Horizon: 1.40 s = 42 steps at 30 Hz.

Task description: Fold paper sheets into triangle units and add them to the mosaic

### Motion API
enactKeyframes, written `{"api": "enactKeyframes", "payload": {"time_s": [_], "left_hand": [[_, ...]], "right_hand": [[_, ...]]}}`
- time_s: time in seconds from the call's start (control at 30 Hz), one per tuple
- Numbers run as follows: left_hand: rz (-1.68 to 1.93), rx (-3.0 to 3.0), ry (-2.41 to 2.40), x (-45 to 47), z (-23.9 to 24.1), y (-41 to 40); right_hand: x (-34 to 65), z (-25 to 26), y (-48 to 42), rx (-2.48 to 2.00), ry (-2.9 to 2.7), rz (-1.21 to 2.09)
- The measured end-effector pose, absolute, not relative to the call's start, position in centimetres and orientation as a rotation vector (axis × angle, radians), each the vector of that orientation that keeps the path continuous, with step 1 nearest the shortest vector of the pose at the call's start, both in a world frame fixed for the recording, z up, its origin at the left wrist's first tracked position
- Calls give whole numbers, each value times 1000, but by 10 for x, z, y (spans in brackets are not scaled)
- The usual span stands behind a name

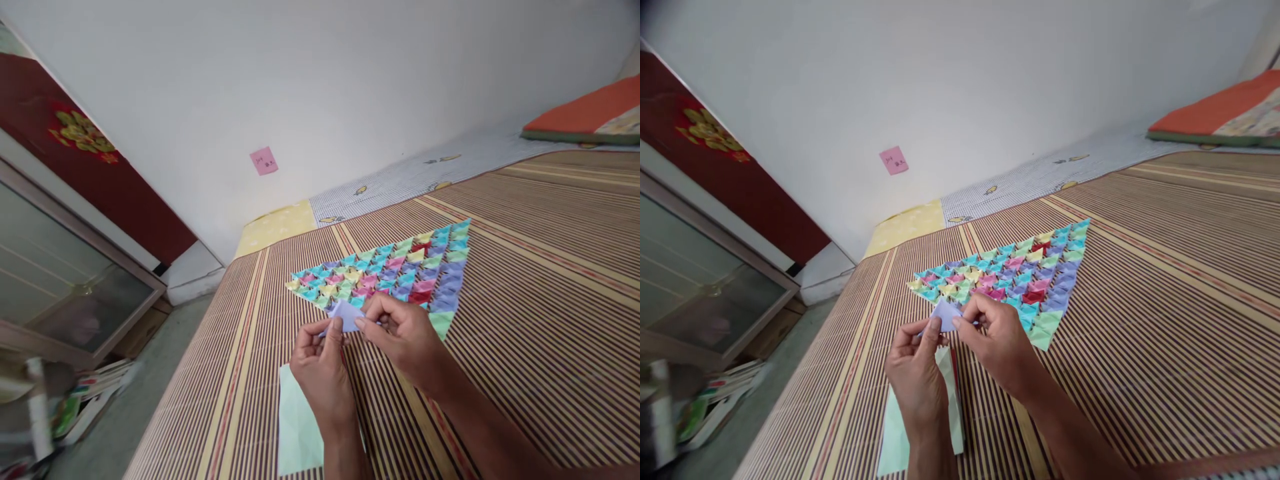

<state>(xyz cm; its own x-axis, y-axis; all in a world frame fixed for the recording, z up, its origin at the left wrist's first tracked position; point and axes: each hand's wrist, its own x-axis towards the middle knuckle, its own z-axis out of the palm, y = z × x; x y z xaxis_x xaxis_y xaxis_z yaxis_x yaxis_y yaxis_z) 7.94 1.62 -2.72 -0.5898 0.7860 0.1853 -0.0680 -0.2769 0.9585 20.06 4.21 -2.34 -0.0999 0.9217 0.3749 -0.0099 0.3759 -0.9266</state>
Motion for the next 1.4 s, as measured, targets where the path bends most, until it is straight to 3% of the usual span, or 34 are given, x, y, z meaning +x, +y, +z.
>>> {"api": "enactKeyframes", "payload": {"time_s": [0.53,0.9,1.2,1.4], "left_hand": [[1957,886,1400,83,-23,13],[1499,923,1031,64,-25,16],[1498,733,997,68,-22,15],[1474,713,957,74,-21,17]], "right_hand": [[196,-27,41,-920,-1410,931],[214,-18,43,-845,-1609,1054],[238,-16,52,-894,-1357,847],[238,-17,53,-887,-1610,1064]]}}
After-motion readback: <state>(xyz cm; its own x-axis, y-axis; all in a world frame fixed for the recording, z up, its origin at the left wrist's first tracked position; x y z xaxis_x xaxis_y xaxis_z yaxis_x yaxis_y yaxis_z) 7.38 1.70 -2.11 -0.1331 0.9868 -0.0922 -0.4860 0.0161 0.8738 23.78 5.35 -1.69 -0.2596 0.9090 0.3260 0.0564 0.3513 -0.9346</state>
